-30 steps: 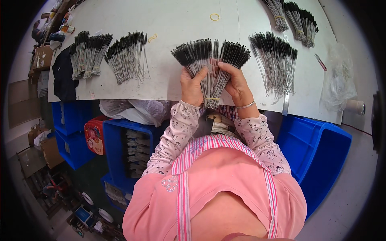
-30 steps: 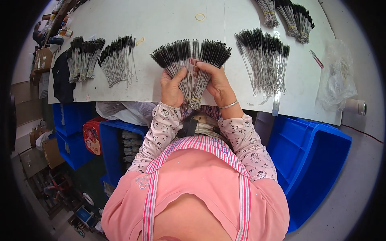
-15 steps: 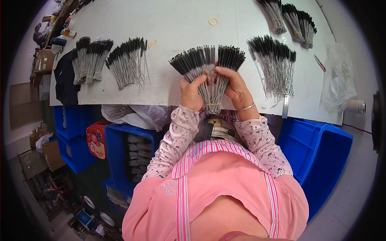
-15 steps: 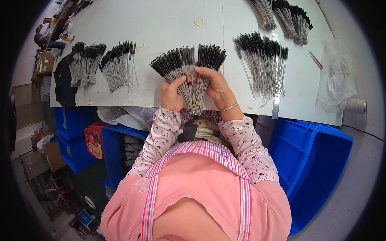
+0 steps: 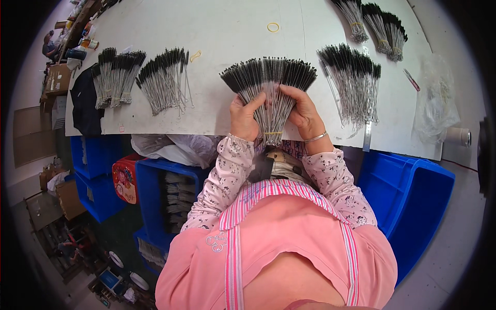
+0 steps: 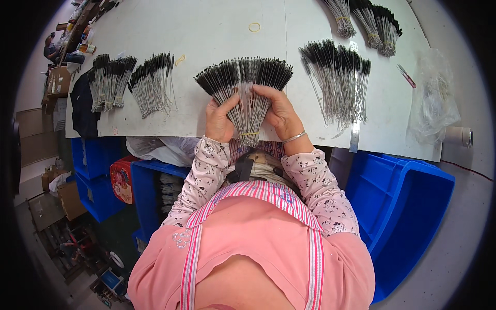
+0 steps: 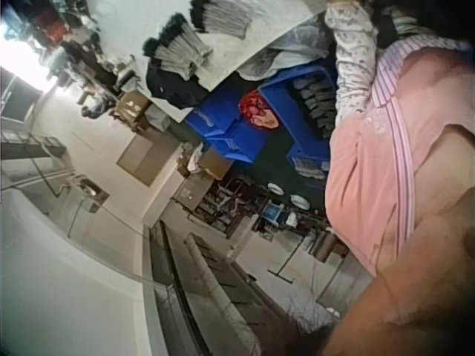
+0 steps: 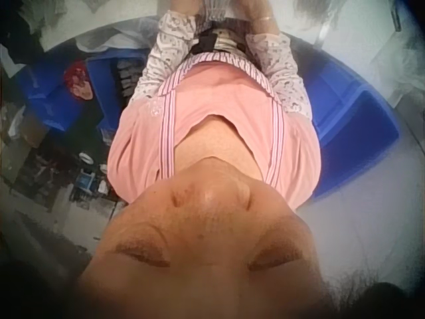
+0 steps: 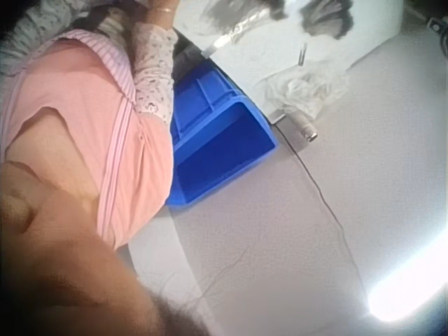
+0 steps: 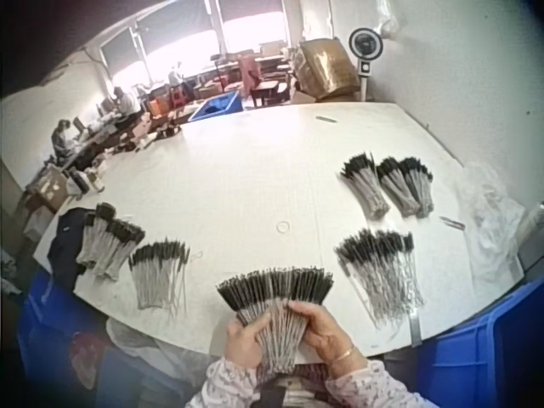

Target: The person gathers bundles of wire brushes from a table and a blue bin, aligns them by hand, and secures them with rubber bands. The person repeatedly picks up loose bundles, arranges them into neat stacks, and ties them together before placing the finished bundles back into the bin or on the table.

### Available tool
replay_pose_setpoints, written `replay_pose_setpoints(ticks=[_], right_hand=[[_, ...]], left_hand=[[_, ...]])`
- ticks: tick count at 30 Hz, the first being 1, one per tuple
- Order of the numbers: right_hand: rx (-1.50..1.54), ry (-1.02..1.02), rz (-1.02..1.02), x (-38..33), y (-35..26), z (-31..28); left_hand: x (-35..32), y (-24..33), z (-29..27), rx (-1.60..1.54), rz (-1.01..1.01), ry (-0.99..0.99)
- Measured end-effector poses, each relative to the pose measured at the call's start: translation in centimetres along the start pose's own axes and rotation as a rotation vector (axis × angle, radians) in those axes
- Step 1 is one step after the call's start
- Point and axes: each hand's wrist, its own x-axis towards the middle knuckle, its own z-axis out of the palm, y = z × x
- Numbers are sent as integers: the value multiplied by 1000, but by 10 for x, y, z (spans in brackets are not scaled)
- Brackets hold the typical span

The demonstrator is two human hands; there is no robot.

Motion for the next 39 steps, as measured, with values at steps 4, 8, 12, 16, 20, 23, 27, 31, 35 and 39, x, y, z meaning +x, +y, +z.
replay_pose_setpoints(ticks=[4, 8, 12, 16, 20, 23, 27, 31, 35, 39], right_hand=[[39, -41, -13, 1, 1, -3], [87, -29, -9, 5, 0, -9], [109, -68, 44, 4, -1, -7], [127, -47, -6, 4, 0, -6], [153, -48, -39, 7, -3, -14], [188, -52, -50, 8, -6, -17], [227, 1, -39, 5, -7, -7], [278, 0, -14, 7, -10, -14], [290, -11, -5, 8, -13, -20], [297, -26, -5, 9, -13, -19]], left_hand=[[6, -3, 0, 3, 50, -2], [4, -1, 3, 10, 48, -1], [2, 2, 6, -24, 47, -13], [1, 16, 4, -162, -84, -158], [2, 19, 1, -201, -116, -164], [2, 14, 6, -151, -76, -84], [4, 10, 1, -71, -66, -39], [4, 4, -1, 22, -84, 18], [1, 8, 13, -93, -59, 10], [-4, 20, 20, -134, -103, -10]])
